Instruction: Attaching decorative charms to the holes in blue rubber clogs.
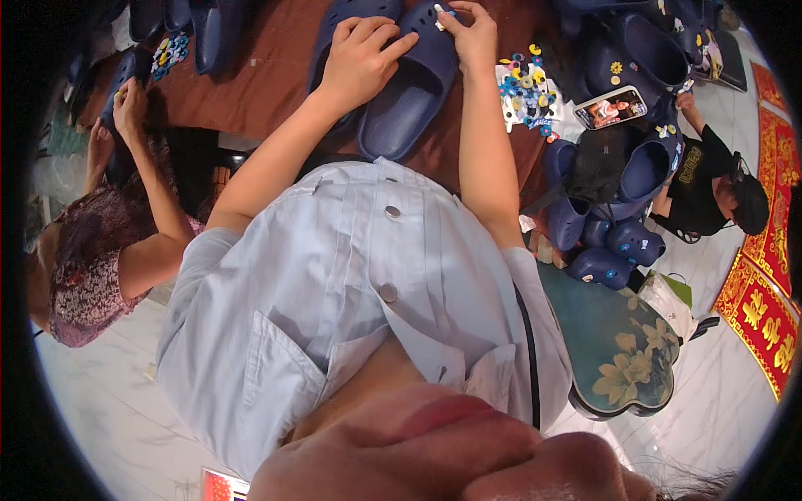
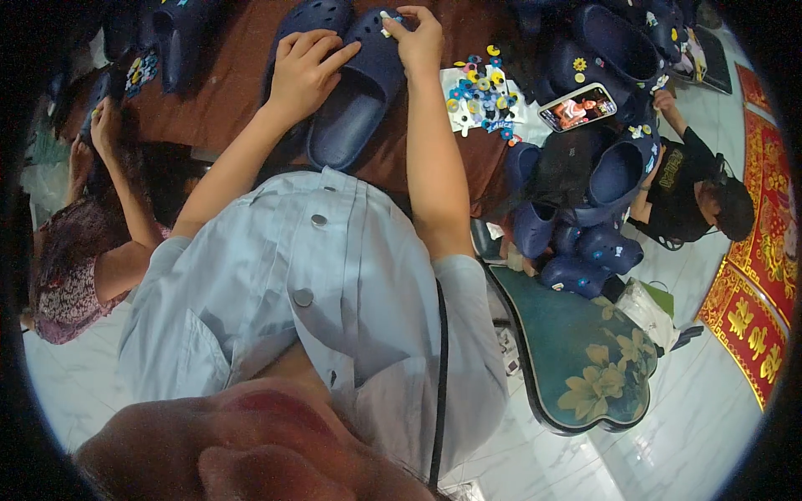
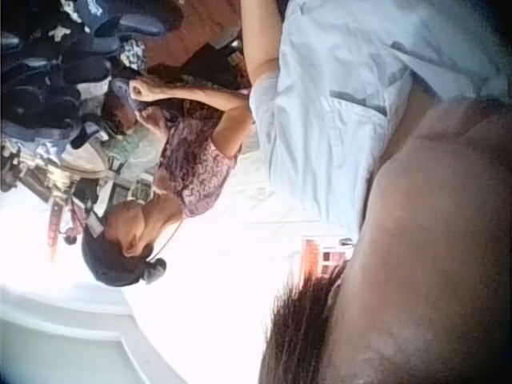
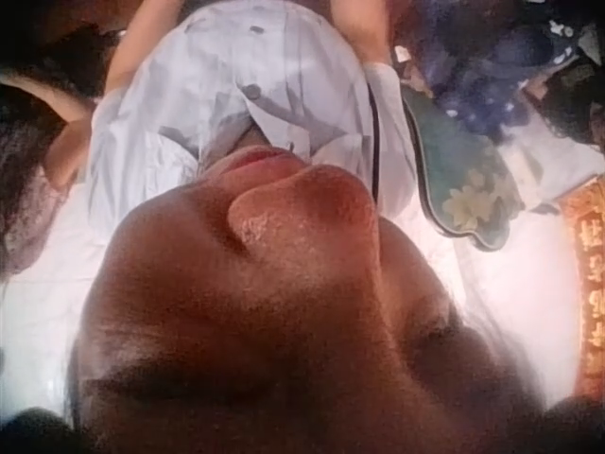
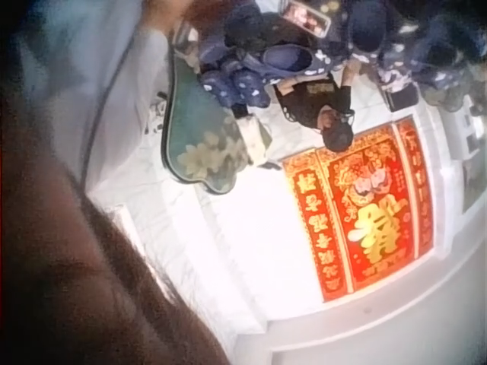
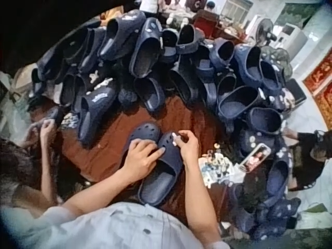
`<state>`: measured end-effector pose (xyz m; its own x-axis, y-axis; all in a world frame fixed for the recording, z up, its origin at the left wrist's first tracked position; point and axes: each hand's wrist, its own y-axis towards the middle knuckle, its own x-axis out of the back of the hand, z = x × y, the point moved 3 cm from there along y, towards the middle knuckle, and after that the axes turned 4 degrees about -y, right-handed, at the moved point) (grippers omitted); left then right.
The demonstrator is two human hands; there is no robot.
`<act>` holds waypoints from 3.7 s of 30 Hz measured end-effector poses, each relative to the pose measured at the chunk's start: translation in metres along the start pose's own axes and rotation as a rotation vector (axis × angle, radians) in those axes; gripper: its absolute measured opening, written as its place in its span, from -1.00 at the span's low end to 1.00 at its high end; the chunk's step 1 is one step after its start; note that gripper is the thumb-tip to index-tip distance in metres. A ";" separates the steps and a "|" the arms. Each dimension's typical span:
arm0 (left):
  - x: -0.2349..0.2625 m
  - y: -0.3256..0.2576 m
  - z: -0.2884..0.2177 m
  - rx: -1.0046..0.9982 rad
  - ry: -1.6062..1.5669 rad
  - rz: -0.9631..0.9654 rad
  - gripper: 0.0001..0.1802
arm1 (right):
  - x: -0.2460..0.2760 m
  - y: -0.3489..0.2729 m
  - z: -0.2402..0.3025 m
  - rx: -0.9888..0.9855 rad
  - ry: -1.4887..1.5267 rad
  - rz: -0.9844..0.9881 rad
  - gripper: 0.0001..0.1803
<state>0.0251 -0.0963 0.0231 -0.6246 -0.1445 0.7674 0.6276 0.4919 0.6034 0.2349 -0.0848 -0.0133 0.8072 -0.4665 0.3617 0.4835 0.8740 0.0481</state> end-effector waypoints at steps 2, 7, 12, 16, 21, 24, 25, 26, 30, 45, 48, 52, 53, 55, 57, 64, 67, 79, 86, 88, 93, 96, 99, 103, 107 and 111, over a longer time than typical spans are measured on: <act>0.000 0.001 -0.001 -0.018 0.007 -0.015 -0.39 | 0.001 -0.002 -0.006 0.002 0.058 0.044 -0.74; 0.001 -0.004 -0.002 -0.022 0.003 -0.016 -0.38 | 0.009 -0.013 -0.011 -0.083 0.219 0.071 -0.64; -0.001 0.000 -0.002 -0.020 0.000 -0.015 -0.37 | 0.010 -0.009 -0.011 0.211 -0.101 -0.053 -0.64; 0.002 -0.002 -0.003 -0.018 0.017 -0.009 -0.38 | 0.014 -0.010 -0.006 0.076 0.049 0.038 -0.77; 0.007 0.001 -0.005 -0.044 0.014 0.008 -0.38 | 0.087 -0.056 0.006 0.157 -0.225 -0.199 -0.71; 0.001 -0.004 0.000 -0.012 -0.009 -0.002 -0.37 | 0.121 -0.087 0.002 0.054 -0.507 -0.102 -0.70; 0.002 -0.007 0.003 -0.004 0.000 0.005 -0.37 | 0.120 -0.097 0.000 0.140 -0.621 -0.036 -0.68; 0.002 -0.006 0.002 -0.004 -0.003 0.006 -0.37 | 0.122 -0.108 0.001 0.223 -0.747 0.015 -0.67; 0.002 -0.005 0.000 -0.002 -0.011 0.006 -0.36 | 0.119 -0.135 -0.005 0.158 -0.940 0.095 -0.65; -0.001 -0.006 -0.001 0.004 -0.033 -0.011 -0.35 | 0.114 -0.107 0.010 0.023 -0.151 -0.225 -0.72; -0.002 -0.009 -0.001 0.007 -0.024 -0.017 -0.35 | 0.082 -0.078 0.025 0.090 -0.026 -0.068 -0.71; -0.001 -0.008 0.000 0.006 -0.027 -0.009 -0.36 | 0.024 -0.030 0.062 0.209 0.170 0.079 -0.80; -0.001 -0.005 -0.001 0.007 -0.039 -0.009 -0.37 | 0.013 -0.015 0.071 0.213 0.082 0.151 -0.79; 0.000 0.000 -0.004 -0.004 -0.049 -0.025 -0.40 | -0.014 0.017 0.073 0.341 0.101 0.270 -0.71; 0.000 -0.006 -0.001 0.009 -0.038 -0.026 -0.41 | -0.043 0.030 0.083 0.191 0.130 0.543 -0.85; -0.001 -0.004 -0.003 -0.033 -0.053 -0.067 -0.53 | -0.093 0.064 0.064 0.080 -0.178 0.756 -0.93; -0.003 -0.005 -0.001 -0.025 -0.065 -0.058 -0.53 | -0.096 0.065 0.067 0.101 -0.205 0.751 -0.85; 0.000 -0.006 -0.002 0.003 -0.093 -0.037 -0.42 | -0.123 0.114 0.053 0.483 -0.930 1.030 -0.52; -0.004 -0.003 -0.002 -0.004 -0.114 -0.028 -0.39 | -0.155 0.136 0.032 0.570 -1.412 1.287 -0.25; -0.002 -0.009 0.000 0.020 -0.097 -0.022 -0.39 | -0.161 0.110 0.052 0.340 -1.271 1.190 -0.61; -0.001 0.001 -0.001 -0.021 -0.118 -0.025 -0.40 | -0.140 0.110 0.070 0.304 -1.003 1.135 -0.63; 0.001 0.006 -0.003 -0.049 -0.110 -0.042 -0.45 | -0.126 0.111 0.066 0.523 -0.893 1.034 -0.63; 0.002 0.000 -0.004 -0.033 -0.087 -0.039 -0.49 | -0.106 0.082 0.065 0.354 -0.604 0.723 -0.67; -0.006 -0.003 0.000 -0.059 -0.085 -0.072 -0.55 | -0.086 0.030 0.086 0.514 -0.626 0.422 -0.76; -0.003 -0.004 -0.004 -0.072 -0.071 -0.061 -0.63 | -0.079 0.007 0.088 0.705 -0.673 0.318 -0.92; -0.003 -0.003 -0.005 -0.073 -0.054 -0.067 -0.63 | -0.074 0.010 0.077 0.821 -0.725 0.364 -0.83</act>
<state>0.0274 -0.1013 0.0202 -0.6891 -0.1274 0.7134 0.6149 0.4183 0.6686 0.1543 -0.0311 0.0319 0.3405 -0.2137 0.9156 -0.3188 0.8899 0.3262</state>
